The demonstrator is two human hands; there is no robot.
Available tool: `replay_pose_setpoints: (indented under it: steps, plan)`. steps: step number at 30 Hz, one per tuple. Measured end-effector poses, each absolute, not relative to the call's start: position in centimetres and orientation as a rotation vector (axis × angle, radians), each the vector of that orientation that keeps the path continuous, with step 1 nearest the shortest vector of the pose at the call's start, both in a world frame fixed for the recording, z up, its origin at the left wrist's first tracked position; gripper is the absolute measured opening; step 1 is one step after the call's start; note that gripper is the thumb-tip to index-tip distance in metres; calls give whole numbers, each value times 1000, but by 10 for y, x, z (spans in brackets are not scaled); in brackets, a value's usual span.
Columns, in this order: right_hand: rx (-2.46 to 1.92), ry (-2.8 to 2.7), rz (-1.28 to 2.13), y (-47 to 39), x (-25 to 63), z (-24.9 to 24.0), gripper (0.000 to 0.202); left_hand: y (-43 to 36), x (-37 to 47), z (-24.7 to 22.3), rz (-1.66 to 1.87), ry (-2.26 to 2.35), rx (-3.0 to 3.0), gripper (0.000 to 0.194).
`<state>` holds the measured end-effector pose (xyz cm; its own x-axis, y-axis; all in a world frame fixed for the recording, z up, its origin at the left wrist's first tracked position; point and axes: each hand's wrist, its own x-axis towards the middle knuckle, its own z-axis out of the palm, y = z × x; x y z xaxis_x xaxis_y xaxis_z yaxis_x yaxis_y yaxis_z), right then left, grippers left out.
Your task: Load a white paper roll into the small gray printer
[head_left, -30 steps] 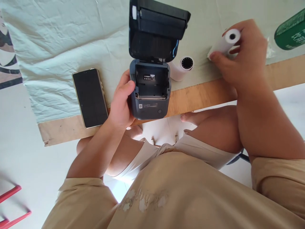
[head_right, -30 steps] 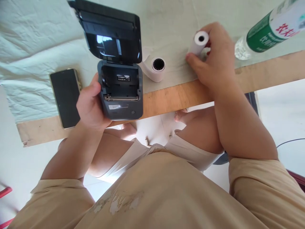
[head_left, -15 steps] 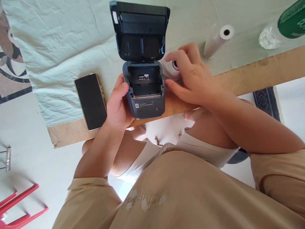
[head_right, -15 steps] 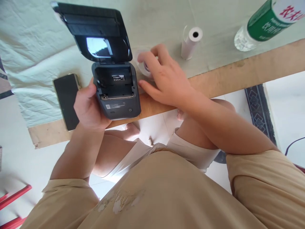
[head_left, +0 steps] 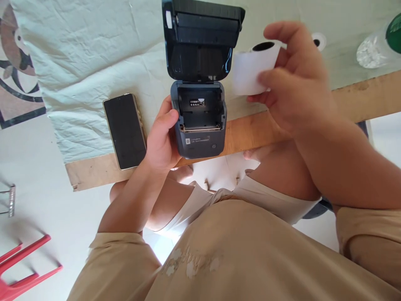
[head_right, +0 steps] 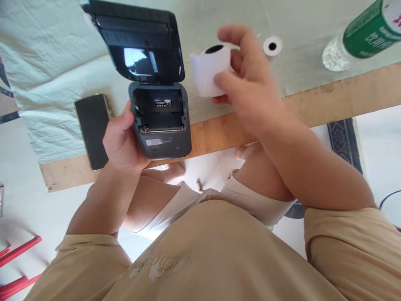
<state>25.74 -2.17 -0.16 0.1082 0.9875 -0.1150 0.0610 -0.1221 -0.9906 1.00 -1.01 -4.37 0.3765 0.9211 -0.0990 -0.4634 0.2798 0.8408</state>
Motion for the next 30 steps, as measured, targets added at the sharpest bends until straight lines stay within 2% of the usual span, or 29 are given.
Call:
replay_pose_setpoints:
  steps: [3, 6, 11, 18, 24, 30]
  plan:
    - [-1296, -761, 1357, -20, 255, 0, 30, -10, 10, -42, 1025, 662, 808, 31]
    - [-1282, -794, 1445, -24, 249, 3, 25, -12, 11, -37, 1014, 708, 800, 30]
    - [-1312, -753, 1534, -27, 248, 6, 31, -12, 12, -35, 1006, 716, 801, 32]
    - [-1392, -674, 1562, -22, 253, 6, 22, -11, 11, -37, 1020, 672, 764, 29]
    - [-1293, -713, 1580, -18, 257, -6, 58, -10, 11, -38, 1018, 649, 786, 31]
    - [-1279, -666, 1585, -17, 259, -11, 34, -11, 10, -38, 1005, 671, 805, 30]
